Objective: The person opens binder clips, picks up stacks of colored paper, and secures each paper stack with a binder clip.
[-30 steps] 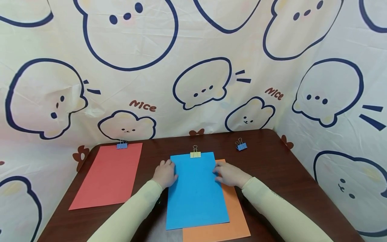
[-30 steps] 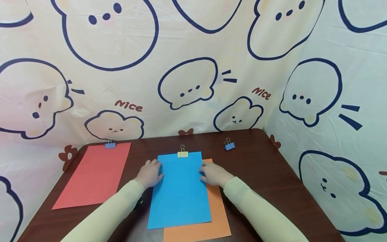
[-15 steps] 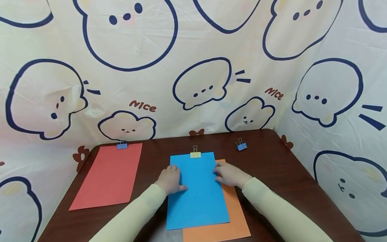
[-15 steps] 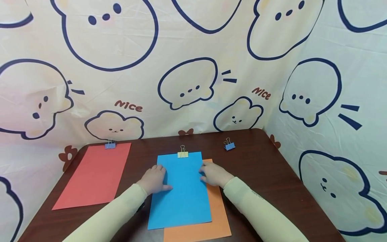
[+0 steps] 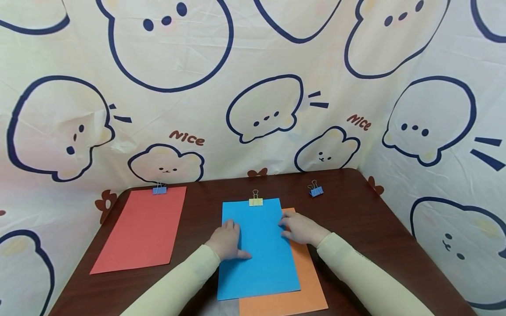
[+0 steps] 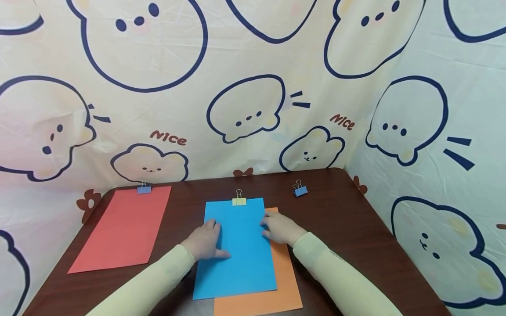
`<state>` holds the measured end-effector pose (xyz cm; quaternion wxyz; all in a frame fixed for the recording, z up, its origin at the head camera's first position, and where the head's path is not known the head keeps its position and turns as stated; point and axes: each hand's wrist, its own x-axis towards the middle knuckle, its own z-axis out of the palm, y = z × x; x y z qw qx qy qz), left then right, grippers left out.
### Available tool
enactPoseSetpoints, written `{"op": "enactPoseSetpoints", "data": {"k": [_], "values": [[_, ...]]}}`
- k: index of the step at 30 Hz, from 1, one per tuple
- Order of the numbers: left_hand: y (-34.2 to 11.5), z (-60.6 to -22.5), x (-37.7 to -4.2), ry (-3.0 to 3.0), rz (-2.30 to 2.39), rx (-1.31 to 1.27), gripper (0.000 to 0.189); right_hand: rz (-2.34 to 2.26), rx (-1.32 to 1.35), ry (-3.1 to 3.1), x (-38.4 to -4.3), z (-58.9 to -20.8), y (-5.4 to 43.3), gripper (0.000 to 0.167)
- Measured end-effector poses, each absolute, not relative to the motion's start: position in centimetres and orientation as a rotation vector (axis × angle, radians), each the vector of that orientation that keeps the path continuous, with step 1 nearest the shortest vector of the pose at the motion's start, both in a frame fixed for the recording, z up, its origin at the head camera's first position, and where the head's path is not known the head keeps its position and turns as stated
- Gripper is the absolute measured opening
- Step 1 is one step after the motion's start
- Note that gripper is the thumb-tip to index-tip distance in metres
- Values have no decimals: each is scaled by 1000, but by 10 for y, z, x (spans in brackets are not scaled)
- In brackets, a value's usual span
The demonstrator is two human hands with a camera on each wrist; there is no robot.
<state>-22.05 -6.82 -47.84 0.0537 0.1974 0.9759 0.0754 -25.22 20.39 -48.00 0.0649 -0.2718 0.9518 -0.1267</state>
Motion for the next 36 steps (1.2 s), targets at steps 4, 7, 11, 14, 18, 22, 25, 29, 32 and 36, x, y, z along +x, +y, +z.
{"op": "enactPoseSetpoints", "data": {"k": [4,7,11,14,18,22,25,29,32,36], "values": [[-67,-478,-218,2957,211,595,106,-392,-831,2868,-250,-478,205,33],[-67,-479,-217,2954,196,592,109,-399,-831,2856,-248,-477,206,37],[-67,-479,-217,2945,200,584,112,-402,-822,2844,-247,-477,208,41],[-68,-479,-216,2936,214,574,113,-392,-834,2843,-248,-478,210,42],[-69,-478,-216,2930,249,563,113,-373,-851,2840,-250,-479,211,43],[-69,-479,-216,2933,262,562,113,-368,-847,2836,-251,-480,212,43],[-69,-480,-216,2932,261,558,113,-377,-844,2836,-251,-482,214,43],[-69,-480,-217,2928,266,547,114,-398,-837,2837,-251,-482,215,43],[-69,-480,-217,2926,267,542,115,-416,-821,2835,-249,-482,215,43],[-70,-481,-217,2921,265,540,114,-431,-801,2839,-248,-482,215,45]]}}
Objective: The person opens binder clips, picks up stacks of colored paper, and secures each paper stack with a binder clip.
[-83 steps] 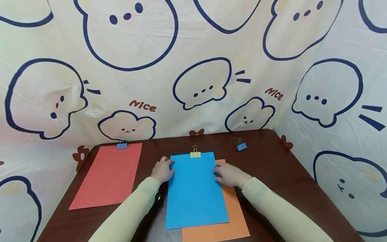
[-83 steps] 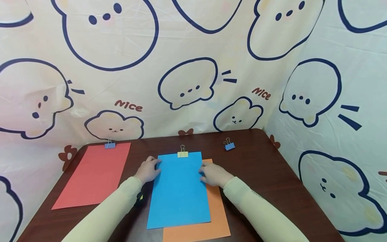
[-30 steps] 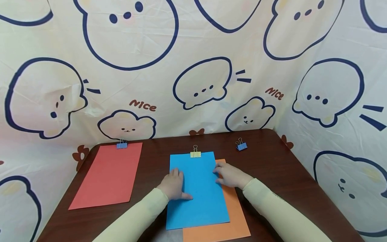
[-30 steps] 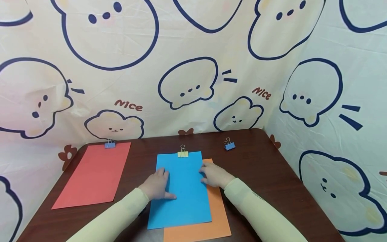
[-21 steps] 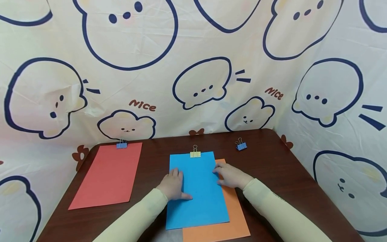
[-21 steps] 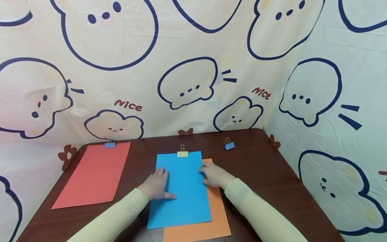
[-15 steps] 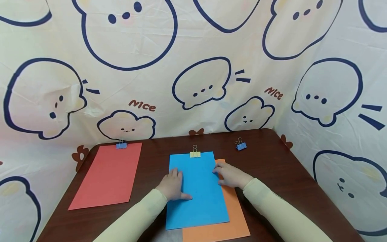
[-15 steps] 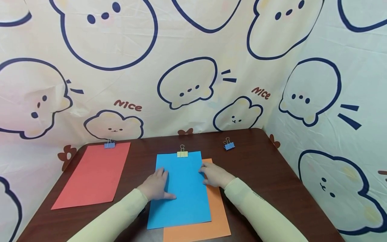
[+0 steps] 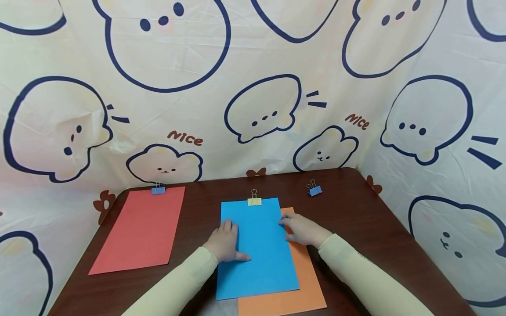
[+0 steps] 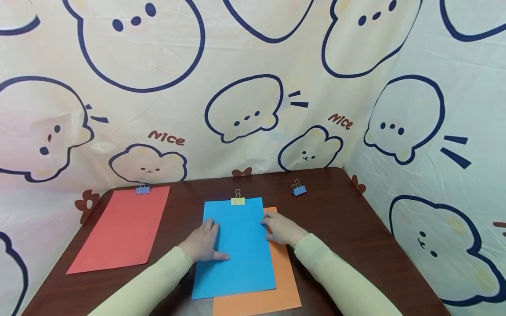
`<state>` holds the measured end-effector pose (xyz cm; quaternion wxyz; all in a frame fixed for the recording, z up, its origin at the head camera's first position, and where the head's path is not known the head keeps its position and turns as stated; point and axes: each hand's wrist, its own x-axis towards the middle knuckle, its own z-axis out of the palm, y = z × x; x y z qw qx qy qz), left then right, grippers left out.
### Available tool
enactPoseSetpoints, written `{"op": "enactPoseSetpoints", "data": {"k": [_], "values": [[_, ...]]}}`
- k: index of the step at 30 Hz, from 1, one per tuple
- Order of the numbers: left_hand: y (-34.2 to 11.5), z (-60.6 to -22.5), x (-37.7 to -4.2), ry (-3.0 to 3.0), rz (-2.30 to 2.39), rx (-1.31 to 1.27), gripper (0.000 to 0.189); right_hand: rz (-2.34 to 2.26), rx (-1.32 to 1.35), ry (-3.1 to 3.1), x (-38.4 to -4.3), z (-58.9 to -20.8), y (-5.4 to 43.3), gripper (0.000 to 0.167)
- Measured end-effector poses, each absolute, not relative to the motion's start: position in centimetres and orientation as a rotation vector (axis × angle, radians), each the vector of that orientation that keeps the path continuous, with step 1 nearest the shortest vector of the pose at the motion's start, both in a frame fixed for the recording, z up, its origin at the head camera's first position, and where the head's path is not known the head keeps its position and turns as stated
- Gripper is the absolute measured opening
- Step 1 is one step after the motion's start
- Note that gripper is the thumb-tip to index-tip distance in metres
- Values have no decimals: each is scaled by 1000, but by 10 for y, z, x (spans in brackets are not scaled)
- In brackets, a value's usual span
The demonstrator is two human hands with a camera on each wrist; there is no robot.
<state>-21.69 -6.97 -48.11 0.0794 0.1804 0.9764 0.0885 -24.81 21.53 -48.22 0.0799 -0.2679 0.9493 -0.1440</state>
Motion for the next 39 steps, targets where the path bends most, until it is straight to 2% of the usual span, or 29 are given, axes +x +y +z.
{"op": "enactPoseSetpoints", "data": {"k": [39], "values": [[-103,-478,-218,2913,305,480,111,-391,-749,2869,-245,-480,210,43]]}}
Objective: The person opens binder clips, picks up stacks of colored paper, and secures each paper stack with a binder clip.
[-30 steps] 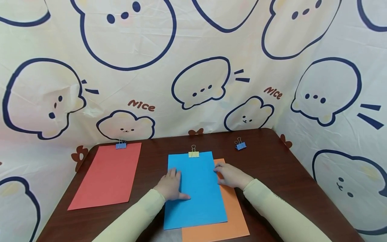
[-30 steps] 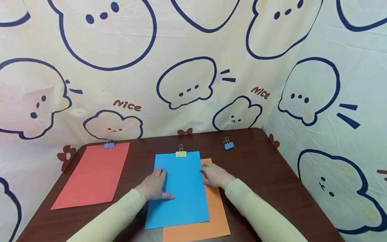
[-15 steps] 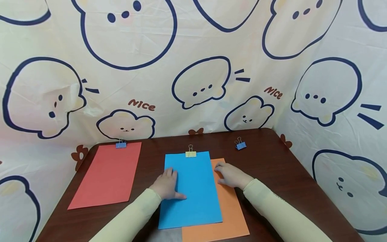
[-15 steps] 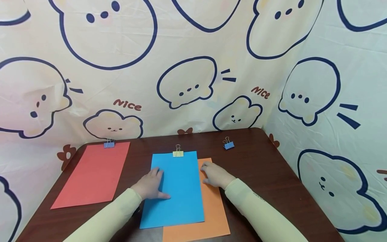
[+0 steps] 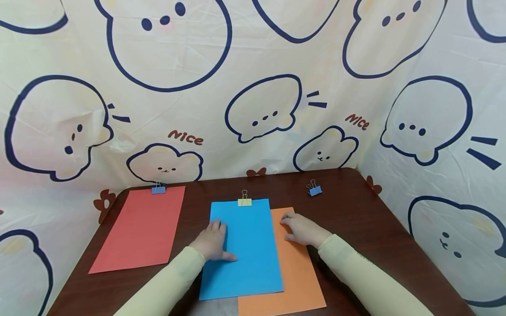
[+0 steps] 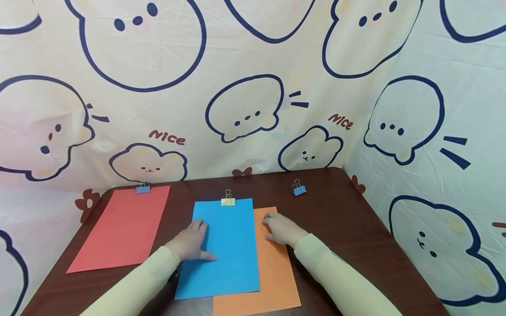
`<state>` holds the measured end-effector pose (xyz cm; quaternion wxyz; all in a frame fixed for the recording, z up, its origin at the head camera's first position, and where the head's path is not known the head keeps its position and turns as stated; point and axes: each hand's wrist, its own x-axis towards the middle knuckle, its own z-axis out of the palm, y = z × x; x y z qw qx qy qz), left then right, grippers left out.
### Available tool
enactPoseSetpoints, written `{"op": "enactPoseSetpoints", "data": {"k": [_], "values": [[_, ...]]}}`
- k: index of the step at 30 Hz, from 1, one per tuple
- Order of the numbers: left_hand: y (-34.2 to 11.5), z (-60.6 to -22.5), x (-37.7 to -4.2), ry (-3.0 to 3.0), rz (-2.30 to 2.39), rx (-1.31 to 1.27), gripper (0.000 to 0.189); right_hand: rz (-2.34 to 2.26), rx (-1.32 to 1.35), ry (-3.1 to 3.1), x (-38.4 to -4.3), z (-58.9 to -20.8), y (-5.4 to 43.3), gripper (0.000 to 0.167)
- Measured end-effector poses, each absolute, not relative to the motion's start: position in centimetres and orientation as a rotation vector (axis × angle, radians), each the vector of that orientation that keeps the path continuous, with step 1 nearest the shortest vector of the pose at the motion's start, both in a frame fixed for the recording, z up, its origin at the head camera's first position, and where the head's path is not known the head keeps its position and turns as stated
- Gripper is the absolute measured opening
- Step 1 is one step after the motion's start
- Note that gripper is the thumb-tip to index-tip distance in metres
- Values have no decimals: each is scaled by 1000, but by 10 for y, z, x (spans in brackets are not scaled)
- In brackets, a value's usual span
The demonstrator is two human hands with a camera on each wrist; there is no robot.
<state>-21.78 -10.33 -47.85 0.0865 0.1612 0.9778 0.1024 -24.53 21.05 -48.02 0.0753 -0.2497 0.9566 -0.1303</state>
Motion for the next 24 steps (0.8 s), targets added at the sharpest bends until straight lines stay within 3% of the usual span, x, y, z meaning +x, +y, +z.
{"op": "enactPoseSetpoints", "data": {"k": [24], "values": [[-132,-478,-224,2916,296,457,112,-391,-715,2881,-244,-482,210,43]]}}
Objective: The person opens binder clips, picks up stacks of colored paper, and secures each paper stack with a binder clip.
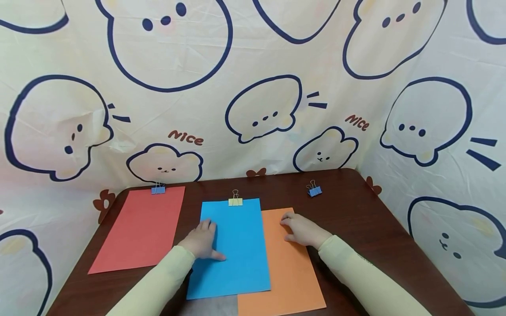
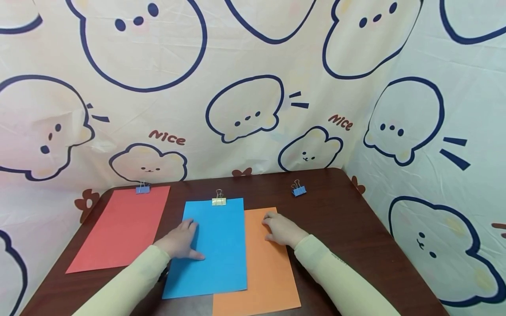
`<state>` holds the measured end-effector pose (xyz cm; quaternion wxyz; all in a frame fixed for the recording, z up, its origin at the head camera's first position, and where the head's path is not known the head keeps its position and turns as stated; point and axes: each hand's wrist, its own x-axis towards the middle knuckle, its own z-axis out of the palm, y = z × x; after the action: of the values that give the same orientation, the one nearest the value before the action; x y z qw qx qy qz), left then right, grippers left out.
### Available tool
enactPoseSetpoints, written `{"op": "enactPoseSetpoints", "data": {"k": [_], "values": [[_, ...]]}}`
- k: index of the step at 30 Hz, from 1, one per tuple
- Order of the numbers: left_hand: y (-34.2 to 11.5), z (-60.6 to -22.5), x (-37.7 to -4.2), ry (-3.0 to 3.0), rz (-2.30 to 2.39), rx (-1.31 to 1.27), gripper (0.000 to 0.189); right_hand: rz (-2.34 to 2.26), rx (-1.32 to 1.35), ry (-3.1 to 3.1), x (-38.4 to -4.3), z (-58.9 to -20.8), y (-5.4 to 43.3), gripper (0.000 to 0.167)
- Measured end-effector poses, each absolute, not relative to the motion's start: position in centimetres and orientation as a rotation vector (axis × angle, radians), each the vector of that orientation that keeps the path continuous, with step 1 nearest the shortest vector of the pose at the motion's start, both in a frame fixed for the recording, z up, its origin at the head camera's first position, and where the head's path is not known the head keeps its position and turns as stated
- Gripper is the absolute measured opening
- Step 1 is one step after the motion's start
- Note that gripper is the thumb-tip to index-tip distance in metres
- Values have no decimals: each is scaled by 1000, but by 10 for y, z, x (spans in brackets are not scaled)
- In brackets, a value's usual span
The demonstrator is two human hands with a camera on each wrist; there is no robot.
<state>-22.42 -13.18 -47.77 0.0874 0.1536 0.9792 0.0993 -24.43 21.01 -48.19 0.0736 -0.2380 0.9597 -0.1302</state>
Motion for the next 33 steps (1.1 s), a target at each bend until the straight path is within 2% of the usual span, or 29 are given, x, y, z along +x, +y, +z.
{"op": "enactPoseSetpoints", "data": {"k": [33], "values": [[-165,-483,-242,2905,326,411,113,-371,-690,2887,-247,-484,209,44]]}}
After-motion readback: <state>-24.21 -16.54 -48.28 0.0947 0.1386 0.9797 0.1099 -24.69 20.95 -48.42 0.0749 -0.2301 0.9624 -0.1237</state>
